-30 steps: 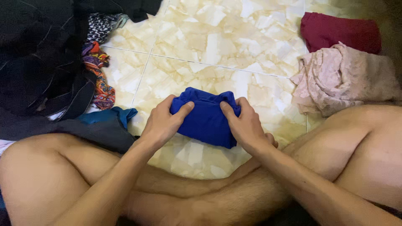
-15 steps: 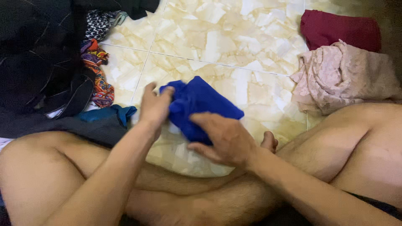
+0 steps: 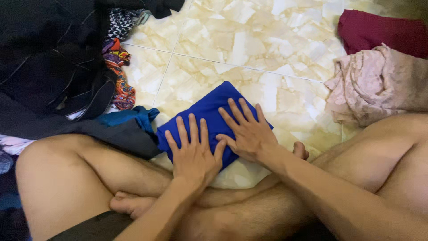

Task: The person folds a pink lace garment and then a blue t-shirt on the floor. They smooth out the items and fold them into neat rectangles, placing the finished items aside.

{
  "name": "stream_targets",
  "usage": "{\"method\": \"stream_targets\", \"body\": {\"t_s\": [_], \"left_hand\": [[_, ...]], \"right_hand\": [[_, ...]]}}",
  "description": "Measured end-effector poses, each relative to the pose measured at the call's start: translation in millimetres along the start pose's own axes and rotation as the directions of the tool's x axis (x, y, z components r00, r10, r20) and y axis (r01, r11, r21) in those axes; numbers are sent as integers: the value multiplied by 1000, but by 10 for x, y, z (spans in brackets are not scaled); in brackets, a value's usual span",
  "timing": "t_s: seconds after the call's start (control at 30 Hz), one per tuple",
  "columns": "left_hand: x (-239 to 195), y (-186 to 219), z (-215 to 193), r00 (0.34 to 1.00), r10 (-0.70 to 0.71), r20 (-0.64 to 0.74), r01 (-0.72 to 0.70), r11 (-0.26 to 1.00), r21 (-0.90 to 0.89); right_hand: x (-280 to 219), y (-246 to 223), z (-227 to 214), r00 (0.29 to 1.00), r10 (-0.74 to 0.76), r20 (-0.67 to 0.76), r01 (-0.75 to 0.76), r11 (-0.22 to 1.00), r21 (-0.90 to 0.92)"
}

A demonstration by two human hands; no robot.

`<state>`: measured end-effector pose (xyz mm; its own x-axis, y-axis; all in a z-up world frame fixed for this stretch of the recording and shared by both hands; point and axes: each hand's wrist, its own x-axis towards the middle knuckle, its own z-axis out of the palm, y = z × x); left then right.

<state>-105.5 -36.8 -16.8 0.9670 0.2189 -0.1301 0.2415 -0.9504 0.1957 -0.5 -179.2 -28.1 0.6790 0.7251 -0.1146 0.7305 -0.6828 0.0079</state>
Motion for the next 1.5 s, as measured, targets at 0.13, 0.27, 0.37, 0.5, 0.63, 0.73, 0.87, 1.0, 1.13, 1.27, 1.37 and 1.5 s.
{"method": "stream_targets", "body": {"t_s": [0.13,0.27,0.37,0.5,0.63,0.73,0.87,1.0,1.13,1.27,1.37,1.5], "left_hand": [[283,-149,-99,986,164,29,-164,986,12],[472,-387,-138,937,349,13,-349,937,10],[498,-362,-221,925,376,-47,-371,924,99],[706,-183,-236,964,196,-177,-190,980,51],[759,-181,-92,997,75,22,-76,996,45],[692,-108,-92,974,228,11,-227,968,105],[662,-130,-12,907,387,-165,-362,918,163],[526,-47,106,756,489,-435,-385,870,309],[543,-126,121,838,378,-395,-311,924,224],[577,-265,-115,979,140,-148,-129,989,78],[586,-577,8,998,-13,-57,10,999,-54],[395,-540,-183,988,-140,61,143,988,-59]], "right_hand": [[-19,29,-199,975,181,132,-189,980,55],[-88,-36,-264,952,268,147,-276,960,42],[-72,-67,-102,978,165,-130,-165,986,12],[29,-85,-155,987,145,68,-149,988,51],[-27,-182,-395,869,306,389,-314,948,-46],[-85,-97,-241,942,332,55,-331,943,-30],[49,54,-66,921,146,-362,-158,987,-5],[131,-10,47,954,86,-289,-77,996,43],[69,164,-32,984,111,-138,-97,989,108],[40,242,-184,974,210,81,-218,970,107],[57,235,-170,969,229,97,-239,965,105],[109,336,-70,965,245,96,-255,961,104]]}}
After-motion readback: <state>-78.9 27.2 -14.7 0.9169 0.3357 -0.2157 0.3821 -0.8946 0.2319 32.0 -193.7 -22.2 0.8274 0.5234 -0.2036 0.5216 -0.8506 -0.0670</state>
